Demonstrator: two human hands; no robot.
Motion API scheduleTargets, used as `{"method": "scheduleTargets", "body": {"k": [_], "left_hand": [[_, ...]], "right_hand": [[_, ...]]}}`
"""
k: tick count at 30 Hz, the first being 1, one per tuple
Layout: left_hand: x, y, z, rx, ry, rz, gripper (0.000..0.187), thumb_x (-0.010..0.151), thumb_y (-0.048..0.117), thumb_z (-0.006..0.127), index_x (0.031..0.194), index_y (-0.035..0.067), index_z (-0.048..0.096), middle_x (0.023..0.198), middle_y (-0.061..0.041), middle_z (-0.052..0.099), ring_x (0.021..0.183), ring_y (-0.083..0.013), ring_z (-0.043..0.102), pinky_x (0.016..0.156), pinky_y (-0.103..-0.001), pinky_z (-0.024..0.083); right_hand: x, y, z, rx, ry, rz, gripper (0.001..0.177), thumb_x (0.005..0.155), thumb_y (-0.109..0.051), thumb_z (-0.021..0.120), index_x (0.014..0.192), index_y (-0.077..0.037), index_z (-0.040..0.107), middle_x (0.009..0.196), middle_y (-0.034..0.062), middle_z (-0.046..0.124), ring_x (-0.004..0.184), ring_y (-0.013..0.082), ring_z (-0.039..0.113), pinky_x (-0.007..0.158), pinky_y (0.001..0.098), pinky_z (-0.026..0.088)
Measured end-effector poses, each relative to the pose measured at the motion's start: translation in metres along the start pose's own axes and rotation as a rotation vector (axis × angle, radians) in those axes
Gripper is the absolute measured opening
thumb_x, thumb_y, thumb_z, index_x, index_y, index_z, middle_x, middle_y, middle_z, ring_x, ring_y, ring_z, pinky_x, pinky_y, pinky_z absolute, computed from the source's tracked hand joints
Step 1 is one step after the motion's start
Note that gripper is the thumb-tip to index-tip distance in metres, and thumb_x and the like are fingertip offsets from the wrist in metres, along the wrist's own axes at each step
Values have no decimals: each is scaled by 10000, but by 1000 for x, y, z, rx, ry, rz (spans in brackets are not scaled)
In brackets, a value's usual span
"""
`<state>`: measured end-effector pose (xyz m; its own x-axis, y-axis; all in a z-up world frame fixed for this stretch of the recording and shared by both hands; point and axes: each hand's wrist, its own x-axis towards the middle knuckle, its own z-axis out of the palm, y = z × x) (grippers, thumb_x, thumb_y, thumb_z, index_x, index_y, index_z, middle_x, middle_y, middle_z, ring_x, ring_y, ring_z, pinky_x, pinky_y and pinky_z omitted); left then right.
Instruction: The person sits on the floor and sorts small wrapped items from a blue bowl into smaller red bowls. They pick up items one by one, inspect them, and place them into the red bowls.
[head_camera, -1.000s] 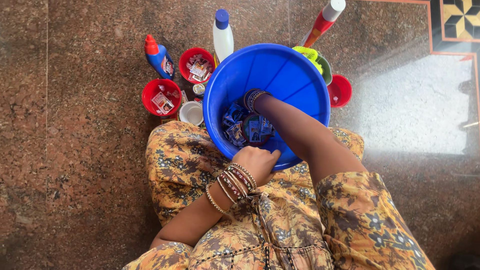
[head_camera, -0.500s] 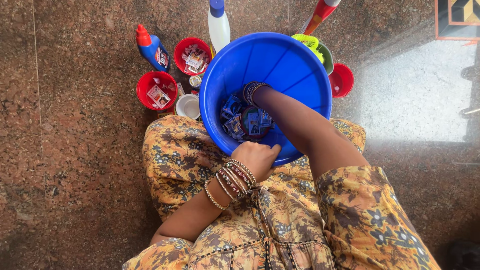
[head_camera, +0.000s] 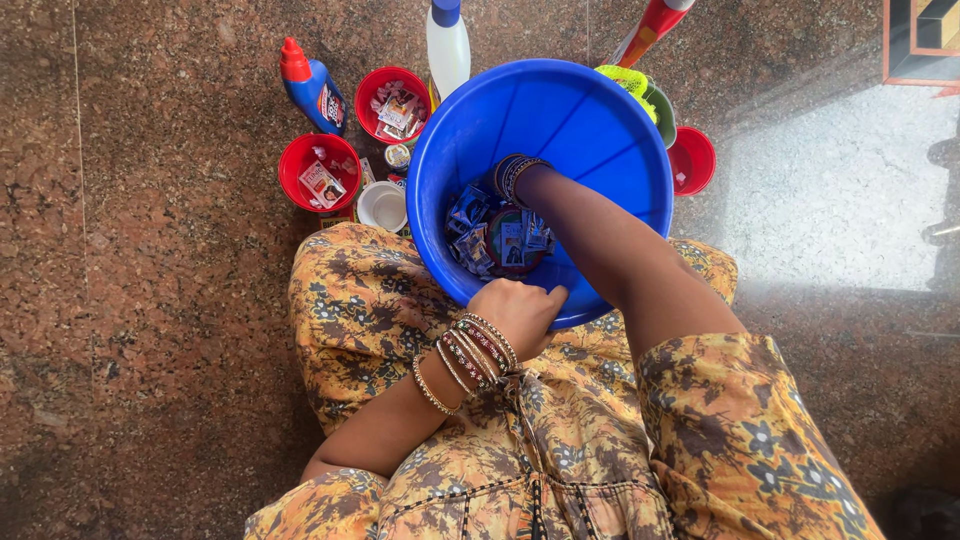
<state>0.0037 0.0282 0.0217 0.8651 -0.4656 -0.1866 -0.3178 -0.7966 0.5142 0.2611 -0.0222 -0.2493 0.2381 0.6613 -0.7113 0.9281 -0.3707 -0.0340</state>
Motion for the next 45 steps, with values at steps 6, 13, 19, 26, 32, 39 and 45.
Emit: {"method": "scheduleTargets", "body": {"k": [6, 13, 19, 26, 32, 39, 45], "left_hand": [[1, -1, 1, -9, -15, 5, 336, 793, 230, 756, 1064, 68, 642, 755, -112, 720, 703, -303, 738, 632, -442, 602], [0, -2, 6, 9, 28, 15, 301, 801, 222, 732, 1054, 81, 649, 756, -105, 723, 714, -307, 737, 638, -451, 594], [2, 3, 8, 20, 16, 18, 317, 805, 234, 734, 1070, 82, 649, 757, -104, 726, 717, -310, 736, 640, -455, 593], [2, 0, 5, -1, 1, 1, 323, 814, 256, 740, 1078, 89, 656, 756, -103, 726, 717, -313, 736, 647, -463, 592], [3, -2, 1, 7, -17, -6, 349, 803, 278, 760, 1080, 92, 658, 766, -97, 729, 736, -307, 739, 657, -459, 599], [2, 1, 4, 42, -25, 6, 407, 793, 277, 770, 1142, 98, 660, 780, -93, 737, 754, -294, 745, 678, -450, 602], [4, 3, 11, 43, -38, 7, 366, 804, 291, 776, 1086, 93, 652, 793, -93, 738, 758, -295, 746, 674, -448, 600]], "right_hand": [[-8, -2, -15, -2, 4, 8, 318, 820, -131, 803, 1128, -58, 771, 1152, 197, 745, 1016, 357, 745, 788, 453, 612], [-13, -6, -38, 3, -3, 20, 376, 823, -133, 801, 1186, -58, 741, 1178, 212, 729, 1049, 366, 729, 828, 461, 601], [-16, -11, -8, 190, 133, 11, 422, 925, -88, 676, 1340, -165, 660, 1261, 168, 703, 1099, 375, 703, 859, 481, 589], [-4, -12, -7, 83, 97, -18, 320, 860, -110, 727, 1179, -134, 750, 1210, 154, 719, 1102, 349, 709, 870, 445, 591], [-15, -16, -40, 5, 56, -48, 233, 908, -146, 694, 1125, -122, 775, 1135, 157, 748, 1056, 344, 724, 874, 451, 586], [-20, -17, -34, -42, 182, -56, 305, 868, -65, 700, 1159, -133, 763, 1173, 152, 741, 1092, 340, 718, 886, 440, 590], [-1, -23, -4, 71, 116, 43, 484, 819, -99, 754, 1284, -201, 671, 1211, 151, 707, 1140, 352, 674, 927, 470, 558]]}}
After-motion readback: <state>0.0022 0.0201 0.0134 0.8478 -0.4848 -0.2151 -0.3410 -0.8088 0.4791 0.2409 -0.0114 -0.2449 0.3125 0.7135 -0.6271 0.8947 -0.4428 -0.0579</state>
